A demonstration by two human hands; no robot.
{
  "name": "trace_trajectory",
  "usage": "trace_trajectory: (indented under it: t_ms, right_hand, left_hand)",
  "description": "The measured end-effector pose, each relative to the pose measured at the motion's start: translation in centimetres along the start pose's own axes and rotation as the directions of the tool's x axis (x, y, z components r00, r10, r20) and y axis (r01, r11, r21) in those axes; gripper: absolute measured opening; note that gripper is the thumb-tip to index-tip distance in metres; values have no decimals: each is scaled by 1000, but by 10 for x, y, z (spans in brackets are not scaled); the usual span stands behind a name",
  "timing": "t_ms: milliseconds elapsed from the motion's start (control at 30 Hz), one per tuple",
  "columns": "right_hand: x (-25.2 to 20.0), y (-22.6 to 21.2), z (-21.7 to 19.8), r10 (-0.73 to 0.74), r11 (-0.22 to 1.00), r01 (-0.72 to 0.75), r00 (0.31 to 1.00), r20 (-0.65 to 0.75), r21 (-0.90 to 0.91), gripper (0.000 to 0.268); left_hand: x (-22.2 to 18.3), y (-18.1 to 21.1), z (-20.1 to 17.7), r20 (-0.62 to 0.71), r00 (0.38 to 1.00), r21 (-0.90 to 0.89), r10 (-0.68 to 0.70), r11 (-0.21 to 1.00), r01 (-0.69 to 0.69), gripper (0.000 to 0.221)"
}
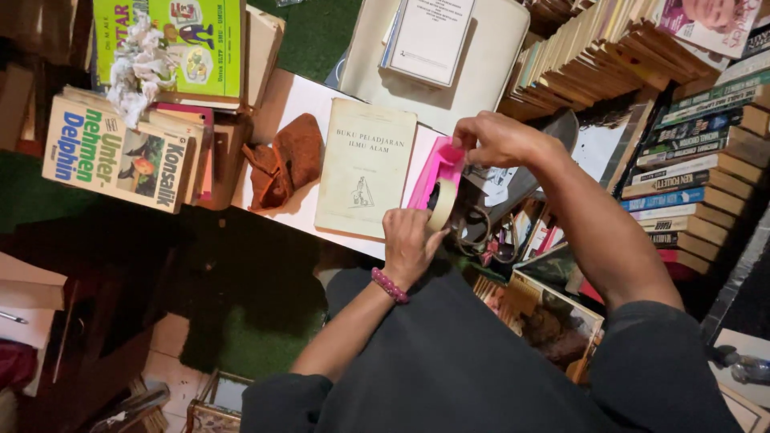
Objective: Repairing a book by applying tape and smoothing it with a piece of cloth
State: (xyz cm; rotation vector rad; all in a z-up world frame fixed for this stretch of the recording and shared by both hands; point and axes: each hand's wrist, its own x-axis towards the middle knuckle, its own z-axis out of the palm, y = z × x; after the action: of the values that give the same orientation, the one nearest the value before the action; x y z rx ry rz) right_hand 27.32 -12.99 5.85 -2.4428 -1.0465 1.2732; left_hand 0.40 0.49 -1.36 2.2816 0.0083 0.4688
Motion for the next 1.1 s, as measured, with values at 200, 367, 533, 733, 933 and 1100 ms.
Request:
trace_trajectory:
  t_ms: [200,367,533,733,933,1100]
  right_hand:
    - [-6,3,-10,24,998,-23,999,-21,55,32]
    - [-3,1,-5,61,982,-56,998,-21,179,32]
    - [3,14,-2,59,990,-58,998,-8,131,36]
    - [5,13,-8,54,986,-59,998,40,157,38]
    - [17,32,-4,57,964,-77,995,85,254,33]
    - [9,55,13,79,940,-93,995,56,327,31]
  left_hand:
    - [9,7,-3,-19,998,60,-65,996,66,45]
    - [16,15,-9,-25,992,-106,-121,987,118,59]
    - [2,6,15,-7,998,139,63,988,-62,58]
    - [2,10,18,-39,999,73,19,997,-16,73]
    - [10,-4,33,16,994,-15,-104,994,104,90]
    - [36,-15,5,147,989,-8,-18,1000,19,97]
